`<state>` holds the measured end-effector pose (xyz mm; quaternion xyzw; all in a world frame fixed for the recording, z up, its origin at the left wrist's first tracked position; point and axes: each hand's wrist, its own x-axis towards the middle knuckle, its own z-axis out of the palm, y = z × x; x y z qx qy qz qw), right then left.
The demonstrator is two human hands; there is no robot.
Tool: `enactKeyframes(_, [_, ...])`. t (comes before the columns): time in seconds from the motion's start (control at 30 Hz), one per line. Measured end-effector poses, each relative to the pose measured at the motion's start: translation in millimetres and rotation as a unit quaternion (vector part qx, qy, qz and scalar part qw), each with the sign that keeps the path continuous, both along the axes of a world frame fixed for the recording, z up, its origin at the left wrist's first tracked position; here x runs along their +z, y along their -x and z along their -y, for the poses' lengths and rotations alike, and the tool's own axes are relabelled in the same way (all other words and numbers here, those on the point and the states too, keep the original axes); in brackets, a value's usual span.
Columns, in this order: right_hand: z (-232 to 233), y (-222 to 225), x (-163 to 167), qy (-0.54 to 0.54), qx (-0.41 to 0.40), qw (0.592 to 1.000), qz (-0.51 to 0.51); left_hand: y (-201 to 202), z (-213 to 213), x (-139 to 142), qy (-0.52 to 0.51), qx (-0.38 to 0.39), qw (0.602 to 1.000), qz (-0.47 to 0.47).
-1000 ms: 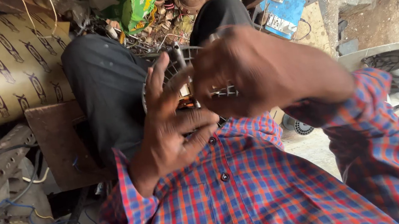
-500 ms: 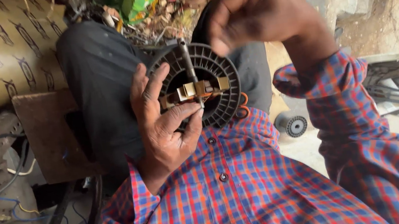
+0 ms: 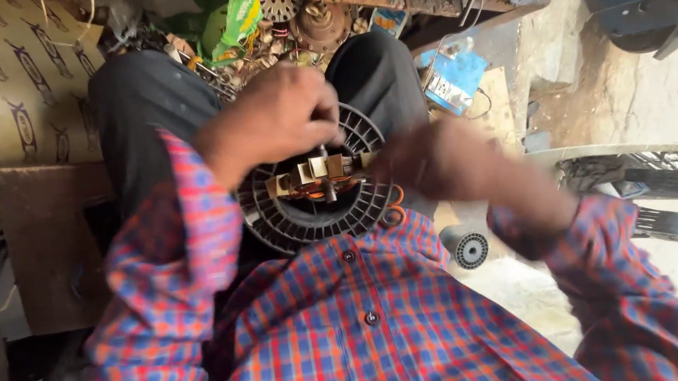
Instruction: The person sits on the floor and uses a metal rod to repeatedly tap and adjust the copper windings on a motor stator. They hold the stator in their lap and occasionally reach for a small part from the cluttered workbench.
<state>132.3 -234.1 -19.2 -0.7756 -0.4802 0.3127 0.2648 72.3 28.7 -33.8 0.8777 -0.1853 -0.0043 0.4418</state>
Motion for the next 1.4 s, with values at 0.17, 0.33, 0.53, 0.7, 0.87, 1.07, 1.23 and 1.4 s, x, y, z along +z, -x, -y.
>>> enactKeyframes(0.17, [-13,39,43,-0.184,0.243,0.949,0.078,76,17,-11,0.199,0.134,0.969,0.061])
enactKeyframes(0.33, [-58,-30,-14,-0.142,0.041,0.989,0.000,125,52,-7,0.090,0.196,0.957,0.192])
enactKeyframes(0.53, [-9,-54,-37,-0.045,-0.059,0.981,0.179,34,31,-12,0.200,0.152,0.962,0.106])
enactKeyframes(0.7, [-8,21,20,0.002,0.196,0.980,-0.013,12,3,-8,0.089,-0.005,0.996,-0.031])
enactKeyframes(0.87, [-30,7,45,-0.158,0.224,0.954,0.125,101,42,-6,0.049,0.082,0.969,0.228])
enactKeyframes(1.07, [-49,-67,-37,-0.099,-0.026,0.994,-0.046,93,41,-36,0.409,0.237,0.877,0.093])
enactKeyframes(1.23, [-1,-45,-13,-0.017,-0.011,0.988,0.153,-5,12,-20,0.052,0.059,0.997,0.020])
enactKeyframes(1.4, [-3,30,38,-0.068,0.205,0.976,-0.015,44,15,12,0.233,0.149,0.958,0.073])
